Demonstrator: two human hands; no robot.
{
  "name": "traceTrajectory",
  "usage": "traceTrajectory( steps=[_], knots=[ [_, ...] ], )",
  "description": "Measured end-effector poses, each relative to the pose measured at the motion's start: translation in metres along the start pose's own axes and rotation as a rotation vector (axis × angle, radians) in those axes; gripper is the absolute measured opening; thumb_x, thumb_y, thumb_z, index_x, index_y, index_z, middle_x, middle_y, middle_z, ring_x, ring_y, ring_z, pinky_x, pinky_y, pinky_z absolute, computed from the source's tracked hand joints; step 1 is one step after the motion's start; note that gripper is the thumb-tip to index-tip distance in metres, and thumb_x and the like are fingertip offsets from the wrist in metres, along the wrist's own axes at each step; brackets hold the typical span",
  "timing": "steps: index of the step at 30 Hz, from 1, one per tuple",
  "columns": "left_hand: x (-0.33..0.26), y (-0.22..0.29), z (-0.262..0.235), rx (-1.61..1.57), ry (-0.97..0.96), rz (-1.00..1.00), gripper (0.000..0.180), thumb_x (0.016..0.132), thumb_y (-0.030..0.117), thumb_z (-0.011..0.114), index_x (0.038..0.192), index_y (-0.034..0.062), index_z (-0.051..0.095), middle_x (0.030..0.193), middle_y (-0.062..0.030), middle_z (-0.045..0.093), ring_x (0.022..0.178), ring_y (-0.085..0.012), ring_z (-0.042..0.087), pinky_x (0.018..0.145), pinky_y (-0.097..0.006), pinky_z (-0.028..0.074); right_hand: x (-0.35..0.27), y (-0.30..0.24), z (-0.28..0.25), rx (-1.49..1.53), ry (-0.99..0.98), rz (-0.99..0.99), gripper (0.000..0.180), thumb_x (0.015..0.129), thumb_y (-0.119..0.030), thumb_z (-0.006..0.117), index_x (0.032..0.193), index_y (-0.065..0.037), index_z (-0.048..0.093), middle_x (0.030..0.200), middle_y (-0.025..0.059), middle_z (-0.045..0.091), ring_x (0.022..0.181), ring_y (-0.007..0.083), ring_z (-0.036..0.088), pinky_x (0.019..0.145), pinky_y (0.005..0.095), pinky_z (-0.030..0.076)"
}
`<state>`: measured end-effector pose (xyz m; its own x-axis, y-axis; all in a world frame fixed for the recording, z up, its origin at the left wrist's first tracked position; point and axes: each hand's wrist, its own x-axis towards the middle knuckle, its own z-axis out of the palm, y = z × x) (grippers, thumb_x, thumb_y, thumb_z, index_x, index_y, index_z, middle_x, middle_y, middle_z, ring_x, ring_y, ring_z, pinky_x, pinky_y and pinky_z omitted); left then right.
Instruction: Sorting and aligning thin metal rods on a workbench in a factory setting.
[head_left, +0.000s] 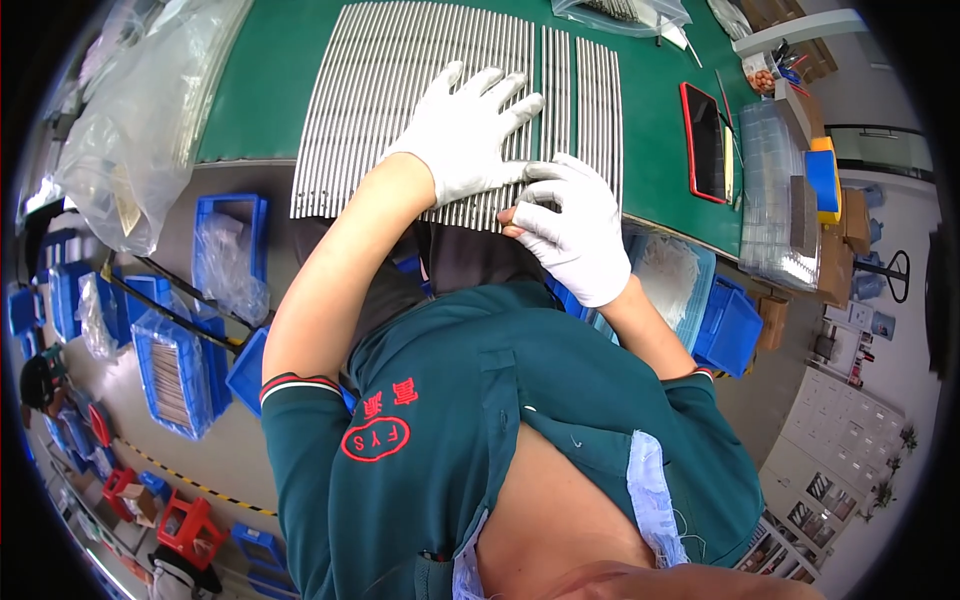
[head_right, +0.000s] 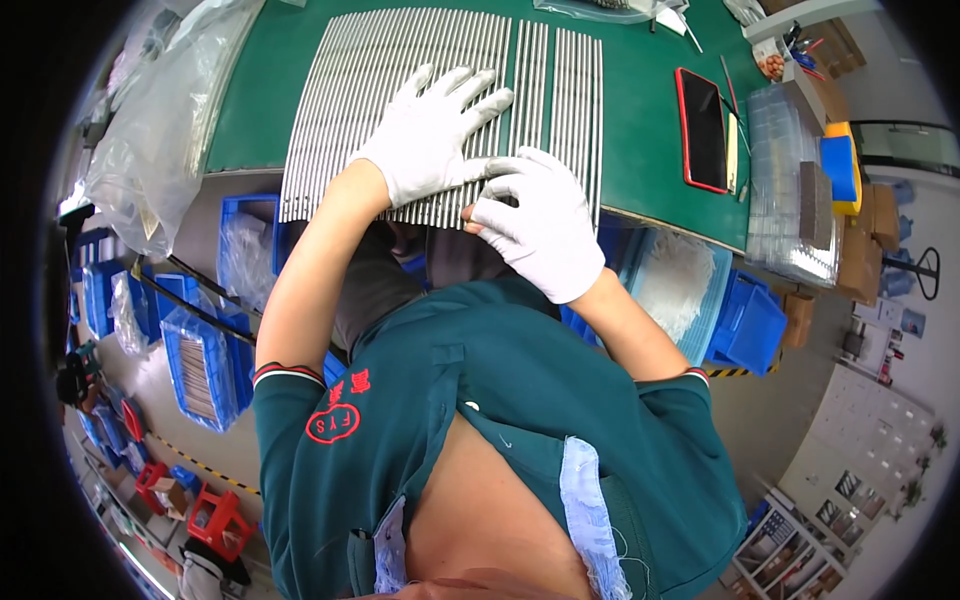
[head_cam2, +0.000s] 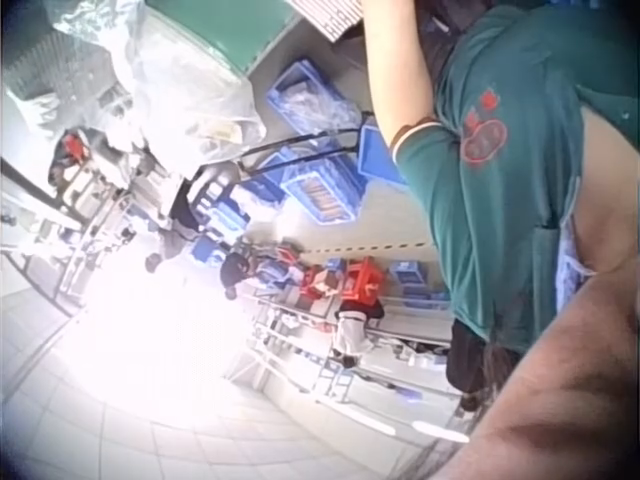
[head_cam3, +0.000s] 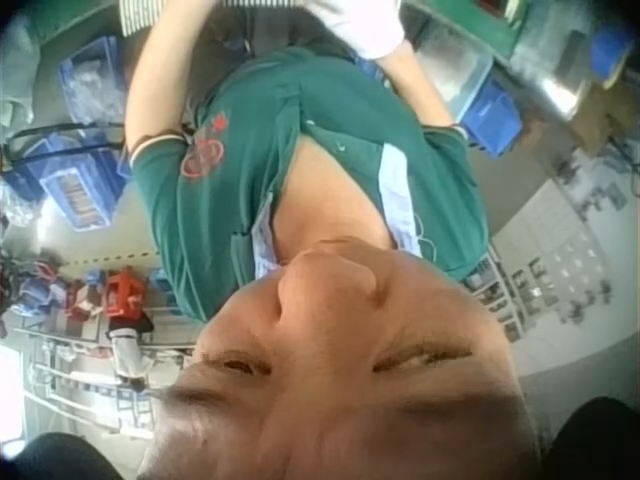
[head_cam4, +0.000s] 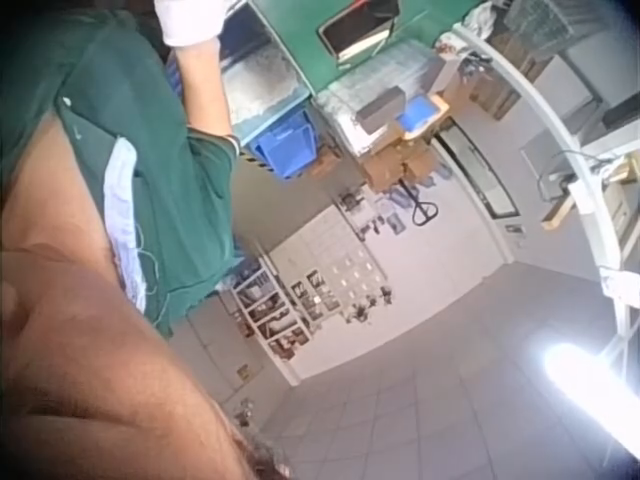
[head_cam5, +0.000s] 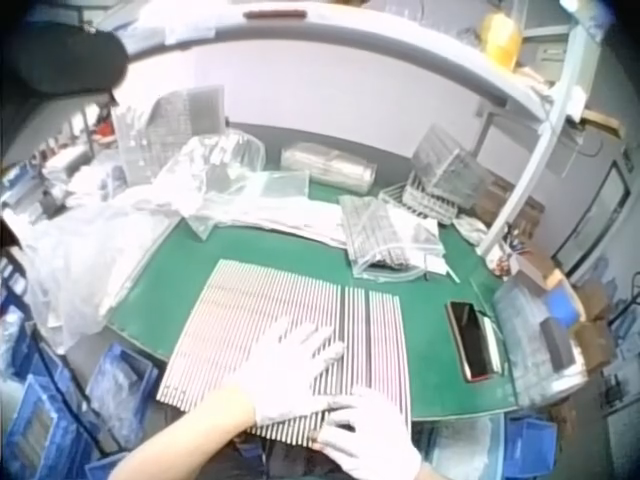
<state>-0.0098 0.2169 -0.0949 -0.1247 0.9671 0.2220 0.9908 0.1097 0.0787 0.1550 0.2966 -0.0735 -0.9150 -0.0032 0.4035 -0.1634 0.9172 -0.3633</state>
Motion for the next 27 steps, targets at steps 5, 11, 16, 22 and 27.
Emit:
traceTrajectory(
  steps=[5, 11, 16, 22, 27],
  knots=[
    [0.001, -0.002, 0.003, -0.002, 0.034, 0.001, 0.067, 0.078, 0.055, 0.047, 0.131, 0.0141, 0.041, 0.135, -0.0124, 0.039, 0.126, -0.0269, 0.034, 0.105, -0.047, 0.02, 0.003, 0.002, 0.001, 0.01, 0.054, -0.027, 0.016, 0.062, -0.024, 0.069, 0.07, -0.011, 0.063, 0.07, 0.005, 0.056, 0.081, 0.0269, 0.057, 0.07, 0.0387, 0.045],
    [-0.001, -0.001, 0.003, -0.022, 0.016, -0.026, 0.068, 0.077, 0.056, 0.048, 0.131, 0.0147, 0.041, 0.136, -0.0111, 0.038, 0.127, -0.0267, 0.032, 0.106, -0.048, 0.018, 0.005, -0.002, -0.003, 0.004, 0.023, -0.031, 0.015, 0.06, -0.02, 0.071, 0.07, -0.011, 0.062, 0.072, 0.0048, 0.055, 0.082, 0.027, 0.056, 0.073, 0.0394, 0.044],
    [0.003, 0.003, 0.004, -0.035, 0.019, -0.001, 0.068, 0.078, 0.058, 0.045, 0.129, 0.0128, 0.042, 0.134, -0.0112, 0.04, 0.125, -0.0284, 0.034, 0.103, -0.051, 0.021, 0.004, -0.004, -0.01, -0.093, 0.002, -0.041, 0.014, 0.063, -0.018, 0.07, 0.07, -0.011, 0.06, 0.074, 0.0045, 0.055, 0.085, 0.0244, 0.057, 0.078, 0.0392, 0.043],
    [0.008, 0.007, -0.007, 0.019, -0.029, -0.012, 0.068, 0.077, 0.06, 0.046, 0.129, 0.016, 0.043, 0.132, -0.0106, 0.042, 0.126, -0.0282, 0.033, 0.102, -0.055, 0.018, 0.006, -0.002, -0.013, -0.046, 0.011, -0.067, 0.012, 0.061, -0.017, 0.07, 0.066, -0.01, 0.061, 0.069, 0.0047, 0.054, 0.082, 0.0251, 0.056, 0.073, 0.0393, 0.043],
    [0.014, 0.016, -0.013, 0.045, -0.129, -0.004, 0.068, 0.076, 0.059, 0.047, 0.13, 0.0171, 0.042, 0.133, -0.0108, 0.041, 0.127, -0.0261, 0.033, 0.105, -0.054, 0.012, 0.006, -0.004, -0.018, -0.047, 0.002, -0.065, 0.012, 0.061, -0.017, 0.069, 0.069, -0.01, 0.063, 0.067, 0.0052, 0.053, 0.078, 0.0259, 0.054, 0.069, 0.0391, 0.042]
  ],
)
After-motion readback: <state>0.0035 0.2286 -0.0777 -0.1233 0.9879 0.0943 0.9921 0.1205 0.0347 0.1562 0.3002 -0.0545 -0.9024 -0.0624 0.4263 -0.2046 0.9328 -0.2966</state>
